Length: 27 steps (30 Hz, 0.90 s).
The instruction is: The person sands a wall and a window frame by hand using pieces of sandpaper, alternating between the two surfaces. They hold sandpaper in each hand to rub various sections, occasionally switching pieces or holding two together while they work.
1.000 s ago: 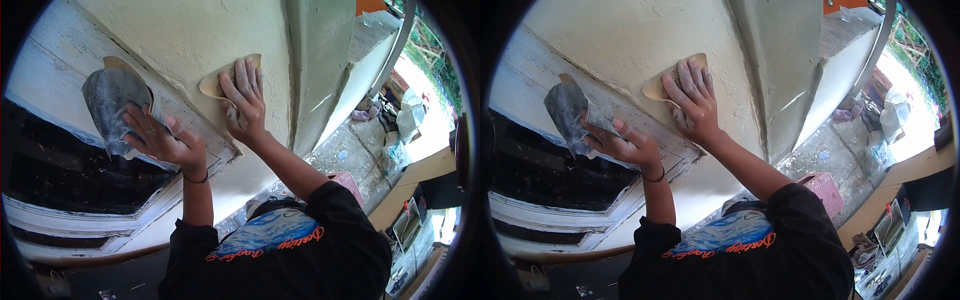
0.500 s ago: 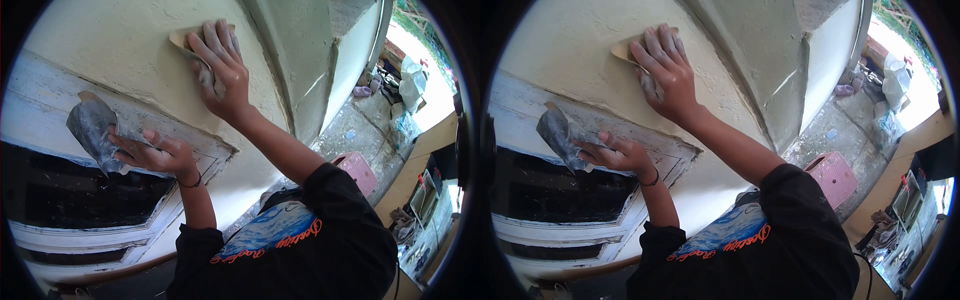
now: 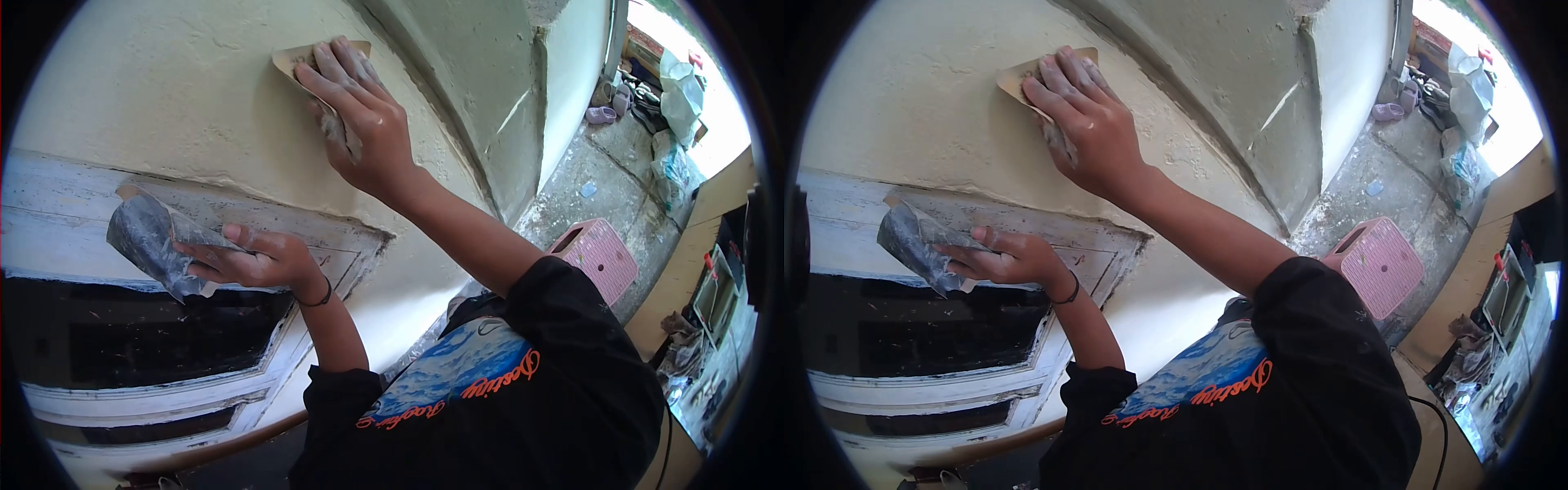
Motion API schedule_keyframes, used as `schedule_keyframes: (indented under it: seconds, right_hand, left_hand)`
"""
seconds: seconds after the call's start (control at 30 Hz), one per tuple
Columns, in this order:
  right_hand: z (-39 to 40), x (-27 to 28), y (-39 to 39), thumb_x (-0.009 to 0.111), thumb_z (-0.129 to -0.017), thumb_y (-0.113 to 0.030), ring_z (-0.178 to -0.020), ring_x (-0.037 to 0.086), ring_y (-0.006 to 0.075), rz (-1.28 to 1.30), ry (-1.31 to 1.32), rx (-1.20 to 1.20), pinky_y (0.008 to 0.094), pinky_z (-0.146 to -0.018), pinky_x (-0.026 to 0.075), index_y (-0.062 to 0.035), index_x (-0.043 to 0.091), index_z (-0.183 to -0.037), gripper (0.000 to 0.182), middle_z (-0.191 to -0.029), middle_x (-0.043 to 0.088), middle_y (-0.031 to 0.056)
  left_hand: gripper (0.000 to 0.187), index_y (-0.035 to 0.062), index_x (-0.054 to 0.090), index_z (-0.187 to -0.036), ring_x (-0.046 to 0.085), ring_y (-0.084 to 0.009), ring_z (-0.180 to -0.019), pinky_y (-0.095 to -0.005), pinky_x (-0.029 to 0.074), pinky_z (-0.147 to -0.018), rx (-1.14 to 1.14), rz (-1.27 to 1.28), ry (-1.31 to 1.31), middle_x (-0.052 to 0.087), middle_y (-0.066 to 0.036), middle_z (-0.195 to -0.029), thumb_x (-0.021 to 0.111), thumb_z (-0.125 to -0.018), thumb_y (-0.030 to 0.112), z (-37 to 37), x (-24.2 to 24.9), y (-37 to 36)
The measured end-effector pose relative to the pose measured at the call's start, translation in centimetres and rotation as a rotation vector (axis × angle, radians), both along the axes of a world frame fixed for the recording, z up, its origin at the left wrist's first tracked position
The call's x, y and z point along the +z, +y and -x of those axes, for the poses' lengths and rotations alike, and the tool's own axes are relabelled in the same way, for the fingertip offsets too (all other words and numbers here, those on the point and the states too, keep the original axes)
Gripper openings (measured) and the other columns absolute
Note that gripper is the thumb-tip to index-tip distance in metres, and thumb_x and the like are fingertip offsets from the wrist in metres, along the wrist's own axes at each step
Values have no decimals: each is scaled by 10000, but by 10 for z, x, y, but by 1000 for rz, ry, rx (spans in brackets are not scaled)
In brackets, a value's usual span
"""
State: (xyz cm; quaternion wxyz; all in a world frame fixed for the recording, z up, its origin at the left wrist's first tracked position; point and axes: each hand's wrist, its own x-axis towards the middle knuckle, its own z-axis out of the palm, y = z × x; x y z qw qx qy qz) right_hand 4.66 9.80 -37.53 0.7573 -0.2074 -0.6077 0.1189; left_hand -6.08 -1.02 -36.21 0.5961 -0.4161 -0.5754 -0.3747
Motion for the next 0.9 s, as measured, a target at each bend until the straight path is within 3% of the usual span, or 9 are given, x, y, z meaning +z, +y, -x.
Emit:
schedule_keyframes:
  seconds: [0.13, 0.2, 0.3, 0.53, 0.73, 0.83, 0.9]
  right_hand:
    - [-9, -22, -7, 579, -656, 11, -1176, 410, 319, 19, -100, 20, 428, -987, 318, -67, 541, -1117, 469, -1208, 486, 173]
    - [-14, -83, -9, 572, -646, 20, -1185, 400, 321, 80, -170, 4, 430, -990, 313, -67, 536, -1129, 492, -1218, 477, 174]
    - [-12, -108, -16, 558, -630, 33, -1199, 383, 323, 180, -209, -8, 433, -996, 304, -66, 529, -1146, 526, -1231, 466, 176]
    - [-7, -46, -13, 590, -663, -27, -1215, 368, 291, 66, -165, -26, 411, -1002, 295, -75, 466, -1210, 563, -1278, 430, 134]
    - [-30, -173, -40, 584, -679, -32, -1203, 387, 290, 329, -462, -61, 421, -998, 296, -80, 483, -1194, 527, -1258, 454, 126]
    - [-25, -172, -50, 588, -667, -26, -1208, 380, 285, 381, -376, -29, 420, -994, 305, -79, 490, -1188, 533, -1265, 447, 123]
    - [-23, -125, -49, 590, -664, -23, -1210, 376, 284, 320, -332, 3, 418, -991, 312, -76, 495, -1182, 530, -1269, 443, 124]
  left_hand:
    - [495, -131, 409, -1169, 300, -343, -1250, -478, 128, -1031, -20, -3, 6, 420, -281, -1228, 268, -942, 286, 0, 0, 0]
    - [498, -135, 412, -1162, 299, -342, -1250, -478, 126, -1032, -21, -5, 11, 426, -278, -1224, 277, -940, 289, 1, 0, -1]
    - [503, -142, 426, -1142, 302, -341, -1249, -478, 124, -1034, -34, -24, 15, 437, -273, -1216, 293, -937, 298, 2, -1, 1]
    - [526, -146, 486, -1057, 318, -337, -1241, -480, 121, -1037, -56, -46, 28, 422, -279, -1226, 294, -935, 329, -3, 0, 2]
    - [538, -141, 515, -1007, 307, -345, -1246, -488, 108, -1035, -95, -62, 28, 402, -284, -1242, 311, -928, 350, 3, -1, 3]
    - [536, -135, 520, -1009, 306, -352, -1245, -491, 100, -1034, -111, -56, 26, 399, -274, -1250, 314, -925, 354, 3, -1, 3]
    - [529, -131, 515, -1032, 309, -348, -1244, -488, 101, -1034, -117, -41, 32, 397, -267, -1256, 316, -925, 347, 1, 0, 3]
